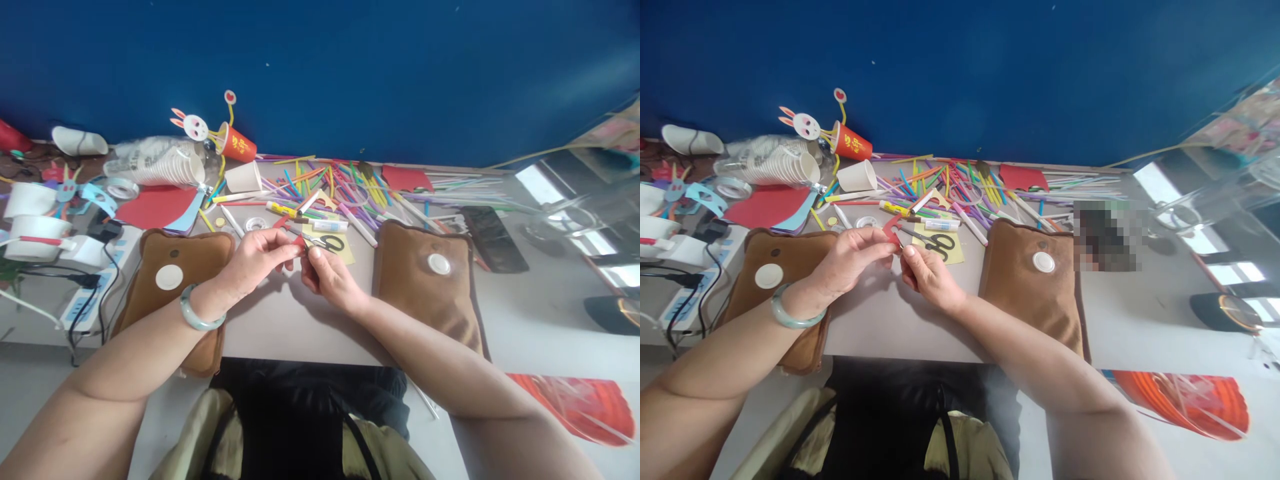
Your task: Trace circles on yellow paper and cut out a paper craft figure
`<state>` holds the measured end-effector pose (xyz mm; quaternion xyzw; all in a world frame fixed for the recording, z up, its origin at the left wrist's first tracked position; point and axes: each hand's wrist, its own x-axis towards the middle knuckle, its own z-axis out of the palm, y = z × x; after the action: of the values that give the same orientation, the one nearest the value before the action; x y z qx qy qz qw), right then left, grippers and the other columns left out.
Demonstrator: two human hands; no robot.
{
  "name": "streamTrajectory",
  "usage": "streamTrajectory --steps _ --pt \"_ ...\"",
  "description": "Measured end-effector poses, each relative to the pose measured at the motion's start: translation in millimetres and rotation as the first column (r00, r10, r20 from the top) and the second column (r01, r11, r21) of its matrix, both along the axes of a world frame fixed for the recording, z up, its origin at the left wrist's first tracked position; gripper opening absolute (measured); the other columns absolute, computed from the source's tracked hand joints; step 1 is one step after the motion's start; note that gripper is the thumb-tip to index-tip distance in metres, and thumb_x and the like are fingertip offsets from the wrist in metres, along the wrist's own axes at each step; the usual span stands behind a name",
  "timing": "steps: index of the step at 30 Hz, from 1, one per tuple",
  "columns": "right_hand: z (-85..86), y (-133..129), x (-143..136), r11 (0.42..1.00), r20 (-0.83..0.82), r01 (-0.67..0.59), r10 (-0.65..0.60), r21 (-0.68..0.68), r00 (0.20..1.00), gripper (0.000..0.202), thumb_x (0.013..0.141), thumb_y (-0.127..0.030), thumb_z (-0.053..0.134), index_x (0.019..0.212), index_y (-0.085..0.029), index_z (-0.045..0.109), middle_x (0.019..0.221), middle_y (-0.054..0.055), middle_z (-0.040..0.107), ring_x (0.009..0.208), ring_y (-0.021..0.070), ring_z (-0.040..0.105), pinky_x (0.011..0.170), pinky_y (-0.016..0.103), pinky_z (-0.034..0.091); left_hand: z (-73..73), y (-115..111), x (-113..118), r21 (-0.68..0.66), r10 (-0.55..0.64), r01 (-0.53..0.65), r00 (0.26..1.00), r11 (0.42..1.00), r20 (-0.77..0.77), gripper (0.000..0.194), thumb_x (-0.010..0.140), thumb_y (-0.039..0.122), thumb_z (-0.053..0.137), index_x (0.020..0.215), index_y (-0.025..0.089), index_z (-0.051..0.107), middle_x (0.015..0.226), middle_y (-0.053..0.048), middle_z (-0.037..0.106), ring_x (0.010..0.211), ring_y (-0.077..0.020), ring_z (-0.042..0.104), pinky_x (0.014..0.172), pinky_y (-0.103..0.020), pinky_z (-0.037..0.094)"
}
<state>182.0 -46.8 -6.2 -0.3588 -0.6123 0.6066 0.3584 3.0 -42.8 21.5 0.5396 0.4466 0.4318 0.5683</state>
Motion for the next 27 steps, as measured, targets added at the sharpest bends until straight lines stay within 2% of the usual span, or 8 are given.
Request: streamTrajectory --steps 7,27 --pt "3.1 -2.1 -0.1 0.999 0.034 0.021 -0.022 0.029 0.999 0.059 0.096 -0.073 0.035 0.068 -0.022 0.045 0.049 -0.004 0.044 0.043 0.0093 0.036 0.043 0.026 0.029 0.5 -0.7 0.4 -0.007 0.038 -0.038 0.999 0.999 0.007 0.024 0.081 0.036 0.074 0.067 0.017 0.066 0.059 0.0 0.063 0.059 -0.0116 0.057 0.057 -0.024 0.043" --pt "0.2 -1.1 -1.0 1.0 0.042 0.031 -0.031 0.005 0.999 0.059 0.095 -0.074 0.035 0.067 -0.023 0.043 0.048 -0.004 0.043 0.042 0.0095 0.033 0.042 0.026 0.028 -2.7 -0.6 0.9 -0.007 -0.015 0.015 1.0 1.0 0.022 0.026 0.082 0.039 0.074 0.07 0.017 0.069 0.06 0.0 0.063 0.059 -0.0116 0.056 0.057 -0.025 0.042"
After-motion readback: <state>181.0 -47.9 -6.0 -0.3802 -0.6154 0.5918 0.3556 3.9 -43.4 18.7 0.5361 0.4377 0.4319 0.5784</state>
